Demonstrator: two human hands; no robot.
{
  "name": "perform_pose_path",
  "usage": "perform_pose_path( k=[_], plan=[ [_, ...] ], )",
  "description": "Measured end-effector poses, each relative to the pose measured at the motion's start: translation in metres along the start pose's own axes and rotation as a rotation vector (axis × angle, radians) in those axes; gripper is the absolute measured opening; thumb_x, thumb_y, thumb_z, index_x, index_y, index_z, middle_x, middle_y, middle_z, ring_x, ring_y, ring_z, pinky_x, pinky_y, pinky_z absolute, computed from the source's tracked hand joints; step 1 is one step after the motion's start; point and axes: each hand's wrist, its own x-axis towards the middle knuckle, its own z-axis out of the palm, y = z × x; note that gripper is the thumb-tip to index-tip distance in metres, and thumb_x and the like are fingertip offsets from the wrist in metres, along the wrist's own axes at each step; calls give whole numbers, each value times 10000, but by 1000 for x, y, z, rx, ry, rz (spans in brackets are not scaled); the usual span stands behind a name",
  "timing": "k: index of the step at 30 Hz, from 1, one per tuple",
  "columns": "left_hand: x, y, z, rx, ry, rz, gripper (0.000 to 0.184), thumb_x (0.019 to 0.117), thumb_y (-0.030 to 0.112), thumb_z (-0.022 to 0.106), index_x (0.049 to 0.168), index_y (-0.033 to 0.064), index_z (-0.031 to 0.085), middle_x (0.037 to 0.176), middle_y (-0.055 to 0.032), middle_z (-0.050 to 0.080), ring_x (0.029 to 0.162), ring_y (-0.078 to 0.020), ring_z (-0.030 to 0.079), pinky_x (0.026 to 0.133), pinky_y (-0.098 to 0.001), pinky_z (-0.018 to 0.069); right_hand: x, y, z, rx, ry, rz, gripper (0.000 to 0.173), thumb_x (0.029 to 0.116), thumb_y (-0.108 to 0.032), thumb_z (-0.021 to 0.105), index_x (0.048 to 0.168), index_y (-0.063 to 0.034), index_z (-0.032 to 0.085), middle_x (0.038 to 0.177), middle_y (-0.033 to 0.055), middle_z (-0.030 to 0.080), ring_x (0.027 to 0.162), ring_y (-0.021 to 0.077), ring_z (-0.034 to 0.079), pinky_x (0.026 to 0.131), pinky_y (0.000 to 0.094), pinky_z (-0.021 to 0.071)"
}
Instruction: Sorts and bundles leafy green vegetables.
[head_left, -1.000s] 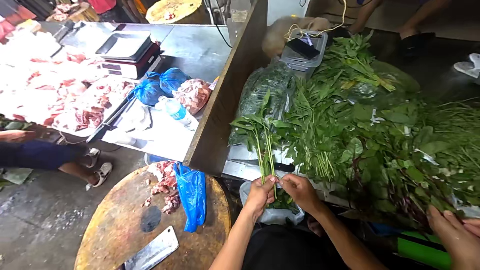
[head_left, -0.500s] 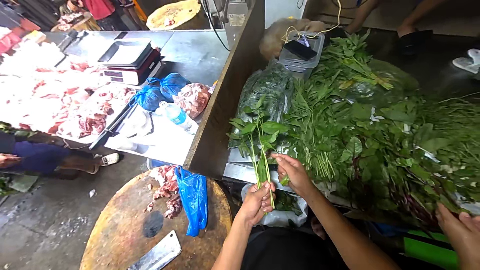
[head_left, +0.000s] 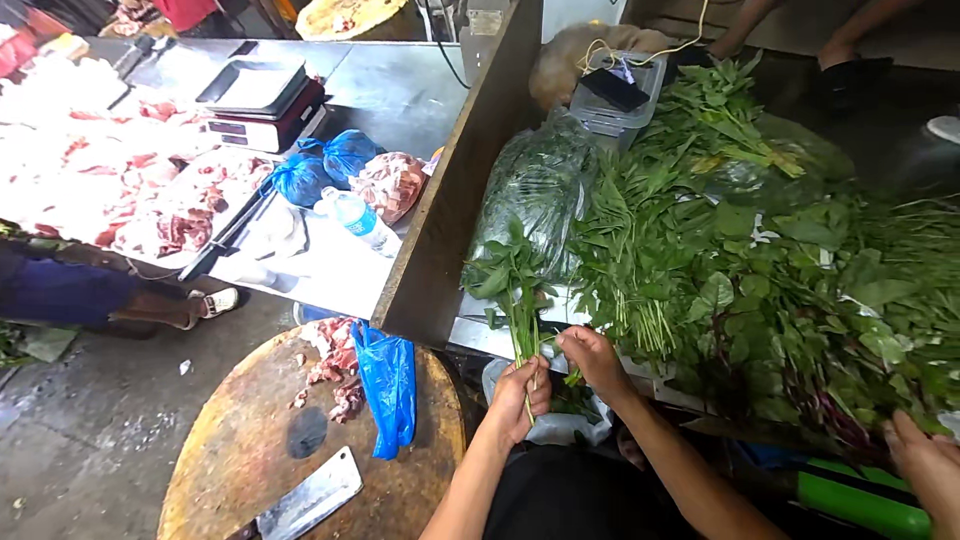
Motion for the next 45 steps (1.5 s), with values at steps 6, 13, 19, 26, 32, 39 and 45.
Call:
perform_pose_path(
  k=[6, 13, 19, 26, 32, 39, 45],
  plan=[
    [9, -6, 7, 32, 269, 40, 282, 1131, 265, 375, 1172, 57, 560, 551, 48, 391, 376, -31, 354, 348, -170, 327, -18, 5, 8, -230, -241, -36, 208, 940, -218, 592, 832, -57, 669, 627, -46, 516, 560, 28, 468, 552, 238, 413],
    [12, -6, 1, 44, 274, 129, 230, 1112, 161, 414, 1145, 13, 587, 619, 16, 472, 436, -55, 436, 421, -192, 422, -33, 22, 6, -399, -506, 25, 226, 923, -227, 600, 812, -37, 652, 642, 17, 506, 594, 94, 472, 575, 298, 401],
    [10, -11, -11, 198, 278, 135, 200, 1101, 130, 431, 1147, 8, 582, 678, 1, 502, 471, -56, 438, 442, -192, 411, -19, 71, -8, -813, -702, 304, 383, 1034, -289, 564, 1261, 6, 654, 1093, 241, 691, 1055, 383, 660, 966, 569, 491],
    [4, -30, -29, 611, 328, 266, 197, 1064, 128, 501, 1154, 12, 633, 708, 12, 532, 545, -61, 472, 502, -216, 409, -5, -14, -15, -716, -174, -24, 327, 1020, -253, 568, 1282, -109, 701, 1200, 137, 682, 1051, 272, 670, 941, 470, 545],
    [-3, -38, -31, 826, 314, 286, 221, 1062, 148, 501, 1173, 33, 654, 776, -3, 562, 602, -70, 491, 580, -254, 449, 52, -4, 3, -930, -200, -204, 319, 938, -280, 667, 1250, -243, 722, 1499, 124, 505, 1356, 369, 475, 1098, 562, 408],
    [-11, -36, -36, 656, 202, 101, 246, 1058, 90, 458, 1239, -6, 594, 738, -9, 598, 556, -79, 531, 526, -240, 467, 45, 6, -4, -663, -73, -139, 301, 1023, -241, 590, 1191, -27, 718, 1157, 156, 717, 1077, 258, 682, 995, 439, 524],
    [-4, -33, -37, 604, 85, -6, 279, 1091, 196, 462, 1221, -12, 596, 772, -39, 648, 568, -91, 566, 552, -248, 496, 41, 9, -15, -519, -105, -11, 307, 1029, -265, 604, 1187, -22, 706, 1001, 114, 739, 893, 171, 697, 881, 372, 560]
  ],
)
